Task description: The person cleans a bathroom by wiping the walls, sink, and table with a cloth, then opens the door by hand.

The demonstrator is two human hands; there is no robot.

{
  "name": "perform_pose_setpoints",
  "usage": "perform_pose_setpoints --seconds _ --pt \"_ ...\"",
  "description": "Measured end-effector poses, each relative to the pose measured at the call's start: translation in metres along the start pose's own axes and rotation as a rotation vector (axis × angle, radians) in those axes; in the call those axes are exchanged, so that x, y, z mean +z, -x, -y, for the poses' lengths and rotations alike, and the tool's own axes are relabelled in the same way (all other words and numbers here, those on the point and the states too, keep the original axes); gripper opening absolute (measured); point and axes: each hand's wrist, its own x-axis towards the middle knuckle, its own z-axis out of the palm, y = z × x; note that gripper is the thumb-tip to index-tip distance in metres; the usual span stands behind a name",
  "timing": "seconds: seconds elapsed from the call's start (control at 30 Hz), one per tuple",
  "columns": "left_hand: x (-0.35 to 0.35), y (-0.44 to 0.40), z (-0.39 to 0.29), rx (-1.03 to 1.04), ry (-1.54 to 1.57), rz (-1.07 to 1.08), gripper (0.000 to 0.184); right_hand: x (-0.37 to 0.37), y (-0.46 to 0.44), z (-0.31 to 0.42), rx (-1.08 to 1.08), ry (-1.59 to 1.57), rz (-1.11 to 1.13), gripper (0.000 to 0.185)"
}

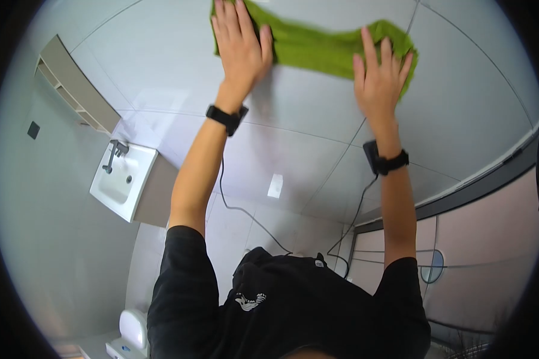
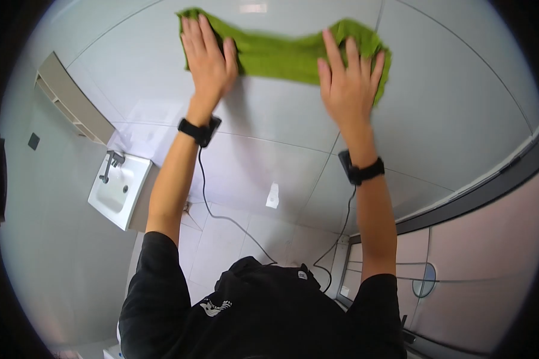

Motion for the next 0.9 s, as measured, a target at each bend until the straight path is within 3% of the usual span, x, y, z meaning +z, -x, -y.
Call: perform_pose_setpoints --seconds 0.07,0.1,0.2,0.33,0.47,0.57,0.63,0.7,0.83,0.9 --pt "-0.003 -0.046 0.023 0.061 0.034 -0.107 0.069 0.006 -0.041 0.014 0.034 0.046 -0.063 0.054" --pt "-0.014 -0.061 0.023 -0.022 -0.012 -0.04 0.066 0.007 -0.058 0.029 0.064 0.085 -0.046 0.057" --pt "-0.021 -0.053 0.041 0.058 -0.046 0.033 0.067 0.022 -0.07 0.068 0.06 0.236 -0.001 0.058" --pt "-0.002 0.036 0.072 0.073 0.11 0.136 0.078 0.06 -0.022 0.102 0.029 0.233 0.071 0.061" --pt "-0.03 0.138 0.095 0.107 0.178 0.4 0.065 0.088 0.044 0.144 0.06 0.159 0.105 0.063" --pt "-0.072 0.182 0.123 0.169 0.168 0.479 0.063 0.081 0.062 0.177 0.121 0.011 0.089 0.054" --pt "-0.109 0.206 0.143 0.113 0.176 0.571 0.065 0.074 0.07 0.2 0.17 -0.135 0.054 0.042" --pt "-0.142 0.24 0.168 0.048 0.198 0.514 0.063 0.066 0.081 0.223 0.227 -0.246 0.051 0.031" --pt "-0.242 0.275 0.192 -0.085 0.174 0.495 0.033 0.037 0.108 0.277 0.277 -0.411 0.243 0.019" --pt "-0.295 0.291 0.202 -0.238 0.22 0.685 0.021 0.011 0.101 0.31 0.237 -0.527 0.396 0.017"
